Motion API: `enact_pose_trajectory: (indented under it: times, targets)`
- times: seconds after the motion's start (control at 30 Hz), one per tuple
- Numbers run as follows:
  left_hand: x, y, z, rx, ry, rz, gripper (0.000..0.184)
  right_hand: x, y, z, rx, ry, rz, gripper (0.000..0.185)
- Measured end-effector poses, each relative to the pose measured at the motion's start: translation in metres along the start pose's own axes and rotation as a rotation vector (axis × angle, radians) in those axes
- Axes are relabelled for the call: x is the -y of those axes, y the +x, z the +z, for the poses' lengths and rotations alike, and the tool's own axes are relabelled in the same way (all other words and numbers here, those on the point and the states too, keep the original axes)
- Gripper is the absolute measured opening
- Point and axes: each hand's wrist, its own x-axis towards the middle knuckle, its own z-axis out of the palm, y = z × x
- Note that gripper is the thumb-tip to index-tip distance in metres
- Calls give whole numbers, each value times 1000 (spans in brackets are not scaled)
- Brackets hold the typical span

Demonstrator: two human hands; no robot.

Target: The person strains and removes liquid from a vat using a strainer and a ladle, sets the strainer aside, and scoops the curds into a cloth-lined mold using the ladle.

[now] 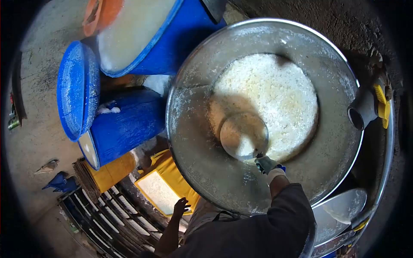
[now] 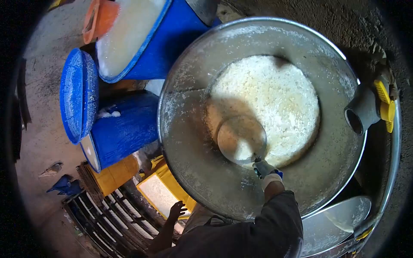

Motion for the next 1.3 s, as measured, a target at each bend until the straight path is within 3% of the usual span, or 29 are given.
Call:
enact_pose_trajectory:
  times: [0.2, 0.27, 0.43, 0.5, 0.57, 0.7, 0.87, 1.0, 1.07, 1.1, 1.17, 1.23, 1.3]
  targets:
    - [4, 15, 1, 10, 30, 132, 43, -9, -57, 10, -18, -158, -111, 17]
    - [11, 22, 2, 38, -30, 177, 42, -11, -80, 15, -11, -243, -49, 17]
    - [59, 51, -8, 91, -337, 311, 35, -12, -160, 34, -114, -334, 30, 19]
    - [83, 69, -15, 39, -292, 275, 41, -9, -226, 59, -174, -295, -5, 19]
    - [125, 101, -27, 111, -269, 455, 40, -6, -276, 80, -246, -397, -20, 19]
    - [197, 135, -40, 82, -815, 326, 31, -14, -352, 135, -315, -480, 10, 18]
    - [250, 124, -66, -179, -712, 196, 36, -36, -382, 215, -409, -568, 82, 16]
    - [319, 142, -95, -326, -709, 304, 28, -69, -361, 292, -455, -693, 34, 15]
    - [365, 166, -103, -869, -190, 407, 34, -82, -332, 325, -388, -711, 135, 12]
    - [385, 172, -109, -1024, -160, 500, 35, -90, -317, 349, -309, -738, 199, 11]
    - [407, 167, -130, -914, 272, 198, 42, -110, -277, 396, -183, -742, 262, 14]
    - [423, 165, -154, -779, -309, 23, 63, -136, -231, 447, -181, -929, 247, 15]
    - [421, 152, -172, -746, -216, -168, 81, -167, -177, 495, -133, -1043, 288, 16]
